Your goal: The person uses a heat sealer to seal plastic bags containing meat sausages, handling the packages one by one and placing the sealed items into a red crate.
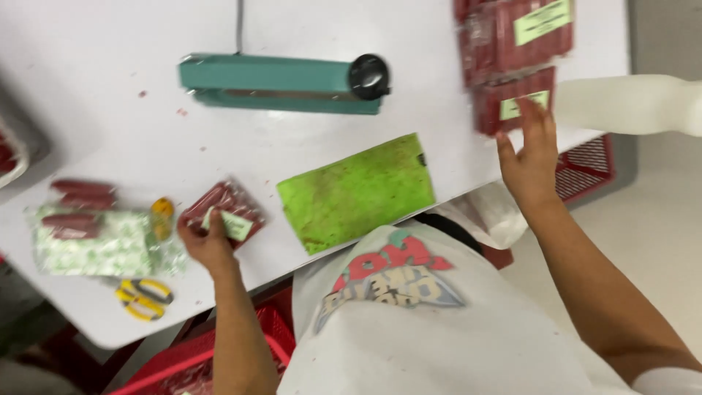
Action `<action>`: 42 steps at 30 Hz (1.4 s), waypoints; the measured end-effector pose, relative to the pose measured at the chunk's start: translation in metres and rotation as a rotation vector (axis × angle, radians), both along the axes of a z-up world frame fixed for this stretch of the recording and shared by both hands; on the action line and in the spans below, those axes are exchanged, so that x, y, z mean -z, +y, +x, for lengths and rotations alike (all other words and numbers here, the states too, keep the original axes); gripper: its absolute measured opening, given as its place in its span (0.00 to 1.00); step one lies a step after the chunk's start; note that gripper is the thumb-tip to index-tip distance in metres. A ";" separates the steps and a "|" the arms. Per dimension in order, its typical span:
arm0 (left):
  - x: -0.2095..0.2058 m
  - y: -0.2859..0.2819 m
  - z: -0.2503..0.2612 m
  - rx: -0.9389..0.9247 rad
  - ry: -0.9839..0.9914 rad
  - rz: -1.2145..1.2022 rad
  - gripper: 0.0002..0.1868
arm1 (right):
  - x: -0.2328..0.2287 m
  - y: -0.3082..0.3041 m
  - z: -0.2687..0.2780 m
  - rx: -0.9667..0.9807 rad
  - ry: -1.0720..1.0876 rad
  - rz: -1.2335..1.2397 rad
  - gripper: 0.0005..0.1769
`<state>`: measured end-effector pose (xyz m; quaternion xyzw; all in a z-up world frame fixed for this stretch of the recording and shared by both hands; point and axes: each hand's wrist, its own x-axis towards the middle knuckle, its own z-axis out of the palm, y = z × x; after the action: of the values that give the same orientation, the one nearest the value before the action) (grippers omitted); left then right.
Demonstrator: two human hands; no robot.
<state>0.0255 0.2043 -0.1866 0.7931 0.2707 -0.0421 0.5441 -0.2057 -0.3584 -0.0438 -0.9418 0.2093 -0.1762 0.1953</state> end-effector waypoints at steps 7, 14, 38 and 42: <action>-0.069 -0.050 -0.026 0.245 -0.295 0.485 0.37 | 0.033 -0.052 0.005 0.560 0.342 0.470 0.52; -0.111 -0.196 -0.074 0.827 -0.065 0.034 0.21 | 0.014 -0.022 0.004 0.745 -0.013 0.928 0.36; -0.104 -0.228 -0.003 0.525 0.553 -0.834 0.17 | -0.079 0.085 0.226 -0.589 -0.028 0.127 0.17; -0.126 -0.254 0.014 0.302 0.253 -1.283 0.23 | -0.079 0.100 0.253 -0.664 0.006 -0.080 0.05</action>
<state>0.0397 -0.0498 -0.0605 0.3306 0.1398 -0.3629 0.8599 0.0475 -0.2579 0.0354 -0.9660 -0.1156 -0.1083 0.2043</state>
